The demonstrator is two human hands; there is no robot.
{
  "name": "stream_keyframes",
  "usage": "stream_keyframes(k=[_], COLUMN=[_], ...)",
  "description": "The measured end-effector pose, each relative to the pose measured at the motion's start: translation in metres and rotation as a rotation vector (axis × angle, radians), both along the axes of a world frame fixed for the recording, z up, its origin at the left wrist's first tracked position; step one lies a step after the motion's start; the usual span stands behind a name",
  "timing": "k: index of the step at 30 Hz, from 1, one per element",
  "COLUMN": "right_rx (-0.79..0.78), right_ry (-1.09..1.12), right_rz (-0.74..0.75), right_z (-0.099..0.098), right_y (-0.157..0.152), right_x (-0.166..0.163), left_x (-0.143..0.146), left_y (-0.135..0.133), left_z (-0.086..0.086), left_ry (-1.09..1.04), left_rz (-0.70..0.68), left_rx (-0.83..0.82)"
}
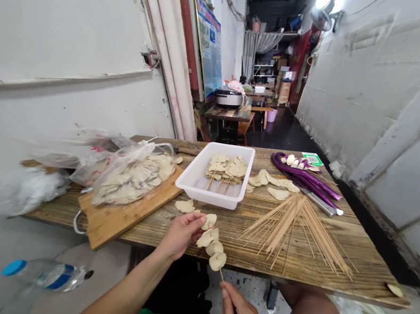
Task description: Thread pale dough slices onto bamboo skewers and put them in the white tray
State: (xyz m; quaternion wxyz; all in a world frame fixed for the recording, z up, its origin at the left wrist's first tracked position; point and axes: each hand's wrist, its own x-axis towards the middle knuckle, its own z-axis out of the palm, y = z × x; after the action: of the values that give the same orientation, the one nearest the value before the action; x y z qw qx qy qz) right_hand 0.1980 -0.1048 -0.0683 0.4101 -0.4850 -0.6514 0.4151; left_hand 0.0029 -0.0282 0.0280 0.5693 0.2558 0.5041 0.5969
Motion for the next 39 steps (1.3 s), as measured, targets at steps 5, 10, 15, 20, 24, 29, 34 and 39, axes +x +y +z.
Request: stream_keyframes(k=[5,10,15,20,24,29,34,39], right_rx=[0.066,0.127,0.125,0.094,0.071,0.013,0.0,0.006], right_ry=[-0.08,-0.142,-0.169,-0.181,-0.156,-0.09,-0.024,-0.049], right_rz=[-0.001,0.03,0.061,0.061,0.034,-0.015,-0.027,-0.047], right_z=[0.012,0.021,0.03,0.035,0.032,0.021,0.016,0.017], right_y=[0.003,0.004,0.004,0.003,0.004,0.007,0.007,0.005], right_x=[0.004,0.006,0.009,0.01,0.008,0.002,-0.004,-0.007], left_x=[0.0,0.001,0.004,0.007,0.006,-0.001,-0.001,0.005], left_y=[0.0,0.0,-0.001,-0.003,-0.002,0.0,0.001,0.007], left_z=[0.0,-0.001,-0.002,0.0,0.0,0.0,0.0,-0.004], left_ry=[0.042,0.106,0.15,0.161,0.101,-0.187,-0.291,-0.22], left_rz=[0.008,0.042,0.065,0.035,-0.01,-0.035,-0.07,-0.054], left_rx=[0.011,0.061,0.089,0.095,0.088,-0.009,-0.033,-0.015])
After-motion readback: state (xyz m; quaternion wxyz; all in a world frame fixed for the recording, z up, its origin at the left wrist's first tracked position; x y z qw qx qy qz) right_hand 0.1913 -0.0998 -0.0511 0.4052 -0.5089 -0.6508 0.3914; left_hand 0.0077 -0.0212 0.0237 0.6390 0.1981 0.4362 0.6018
